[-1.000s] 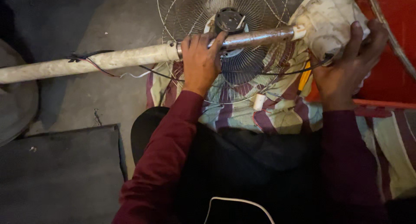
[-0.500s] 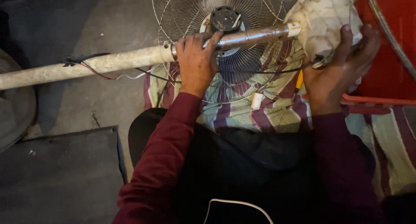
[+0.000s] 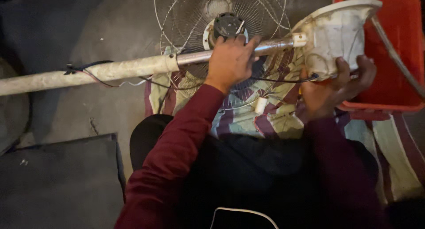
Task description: The person sits on a mat and works on a disassembled standing fan. They repeatedly attach and detach a white plastic housing to the fan's metal shaft, using a flat metal bar to tap the housing into place. The person also handles wires near the motor and adjusts the housing multiple times.
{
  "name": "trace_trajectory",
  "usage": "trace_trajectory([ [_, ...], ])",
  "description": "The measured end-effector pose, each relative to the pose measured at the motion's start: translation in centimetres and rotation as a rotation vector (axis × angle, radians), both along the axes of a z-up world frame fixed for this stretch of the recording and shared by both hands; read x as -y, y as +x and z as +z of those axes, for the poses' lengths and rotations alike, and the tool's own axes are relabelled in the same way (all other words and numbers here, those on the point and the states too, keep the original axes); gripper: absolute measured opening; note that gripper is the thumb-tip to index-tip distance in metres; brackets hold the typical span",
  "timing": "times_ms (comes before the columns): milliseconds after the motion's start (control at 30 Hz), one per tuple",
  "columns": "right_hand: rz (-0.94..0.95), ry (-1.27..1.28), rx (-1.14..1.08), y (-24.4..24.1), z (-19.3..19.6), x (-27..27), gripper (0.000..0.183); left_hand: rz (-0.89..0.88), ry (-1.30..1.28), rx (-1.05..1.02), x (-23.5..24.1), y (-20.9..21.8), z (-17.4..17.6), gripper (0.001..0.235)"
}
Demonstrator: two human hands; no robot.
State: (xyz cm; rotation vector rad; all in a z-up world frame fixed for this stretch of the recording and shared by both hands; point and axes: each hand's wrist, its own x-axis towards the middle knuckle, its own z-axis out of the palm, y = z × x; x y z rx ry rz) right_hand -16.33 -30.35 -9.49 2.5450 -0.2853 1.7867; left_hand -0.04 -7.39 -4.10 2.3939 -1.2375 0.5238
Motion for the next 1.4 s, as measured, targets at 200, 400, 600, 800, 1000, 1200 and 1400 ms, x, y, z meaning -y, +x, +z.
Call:
trace_trajectory([
  [200, 0.1, 0.314, -0.071, -1.0, -0.2, -2.3, 0.071, -0.04, -0.099, 0.038, -0.5, 0.4, 0.3, 0.05],
  [400, 0.099, 0.34, -0.092, -1.6, -0.1, -2.3, 0.072, -0.041, -0.126, 0.063, -0.5, 0.1, 0.0, 0.052],
  [600, 0.447, 0.702, -0.241, -5.1, 0.3, 1.3, 0.083, -0.017, -0.134, 0.063, -0.5, 0.1, -0.1, 0.051],
  [800, 0.584, 1.332, -0.115, -2.7, 3.3, 5.3, 0.07, -0.056, -0.188, 0.096, -0.8, -0.1, -0.1, 0.052],
  [1000, 0.987, 1.537, -0.357, 0.3, 7.3, 5.3, 0.076, -0.059, -0.162, 0.069, -1.0, -2.0, 2.0, 0.053],
  [1200, 1.217, 1.473, -0.289, -4.3, 7.7, 4.3, 0.085, -0.101, -0.135, 0.077, -1.2, -4.4, 4.2, 0.053],
  [1400, 1.142, 1.496, -0.082, -5.5, 4.7, 4.0, 0.091, -0.142, -0.133, 0.066, -2.0, -6.6, 5.5, 0.057],
])
